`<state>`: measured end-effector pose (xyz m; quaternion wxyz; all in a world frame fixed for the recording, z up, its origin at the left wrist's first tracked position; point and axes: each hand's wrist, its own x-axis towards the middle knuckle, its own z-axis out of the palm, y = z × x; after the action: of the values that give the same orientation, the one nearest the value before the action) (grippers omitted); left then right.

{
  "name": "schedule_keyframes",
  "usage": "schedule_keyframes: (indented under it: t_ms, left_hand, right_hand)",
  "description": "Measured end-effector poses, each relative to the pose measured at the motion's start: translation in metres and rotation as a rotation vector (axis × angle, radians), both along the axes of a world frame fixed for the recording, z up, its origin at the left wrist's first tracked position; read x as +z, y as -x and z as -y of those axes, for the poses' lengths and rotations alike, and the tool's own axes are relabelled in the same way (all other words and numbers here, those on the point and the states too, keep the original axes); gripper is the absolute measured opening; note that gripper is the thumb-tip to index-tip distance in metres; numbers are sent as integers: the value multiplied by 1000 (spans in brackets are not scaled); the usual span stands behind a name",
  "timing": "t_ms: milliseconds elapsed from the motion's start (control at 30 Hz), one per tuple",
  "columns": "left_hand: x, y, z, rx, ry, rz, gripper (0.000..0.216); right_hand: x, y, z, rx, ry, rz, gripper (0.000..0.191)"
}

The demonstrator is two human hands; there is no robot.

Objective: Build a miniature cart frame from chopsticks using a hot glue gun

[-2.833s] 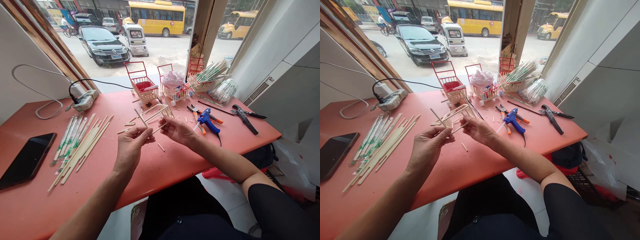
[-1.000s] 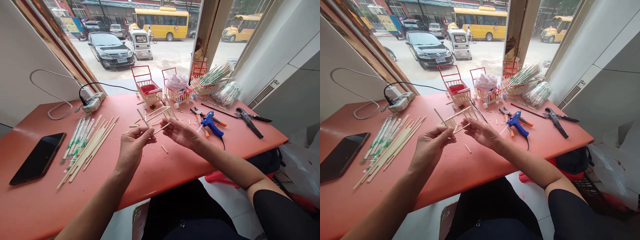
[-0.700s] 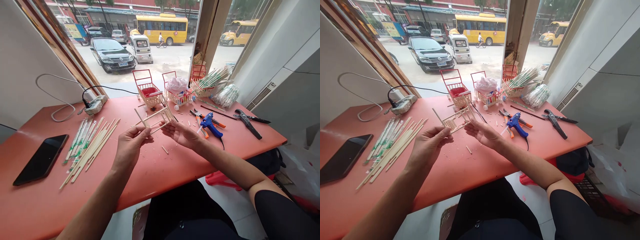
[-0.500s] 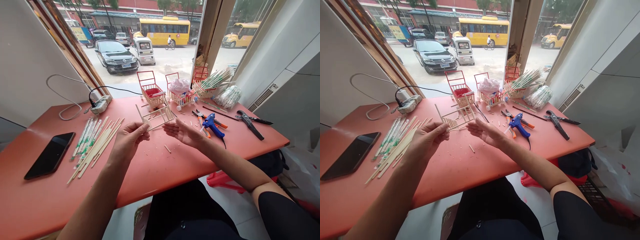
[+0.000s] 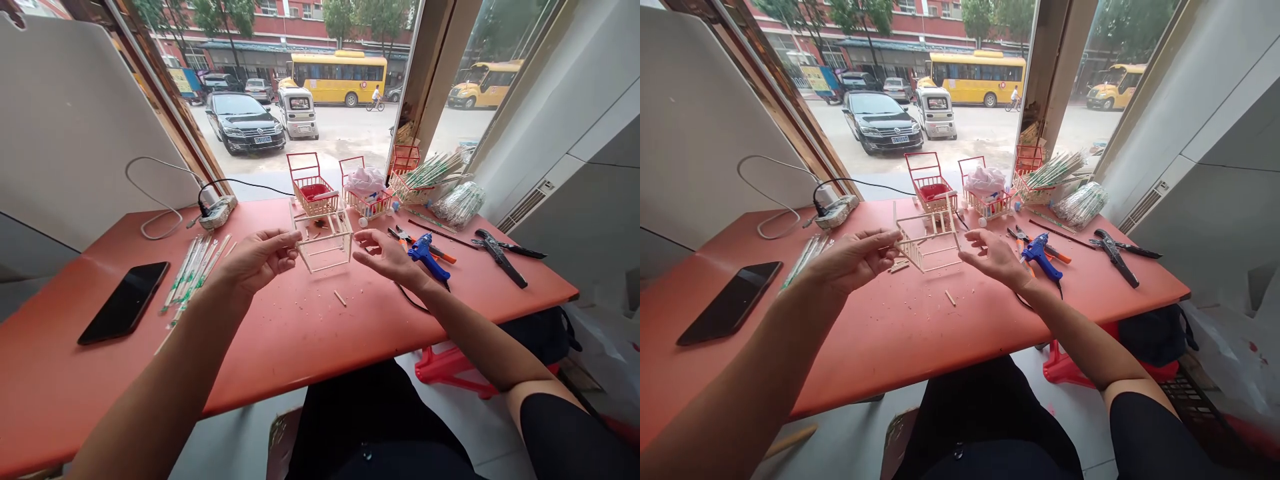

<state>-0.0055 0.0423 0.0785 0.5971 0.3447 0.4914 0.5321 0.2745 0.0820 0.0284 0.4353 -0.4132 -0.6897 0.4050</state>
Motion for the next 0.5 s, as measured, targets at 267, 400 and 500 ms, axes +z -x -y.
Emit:
schedule_keyframes:
  t_ms: [267,400,500]
  left_hand:
    - [9,-12,-8,62,145,91,18]
    - [4,-12,-7,32,99,77,31]
    - [0,-11,-4,21,96,58,48]
  right_hand:
    - [-14,10,-9,48,-196,182,19]
    - [-22,12,-13,28,-286,212,18]
    - [-23,13,-14,18,-331,231,13]
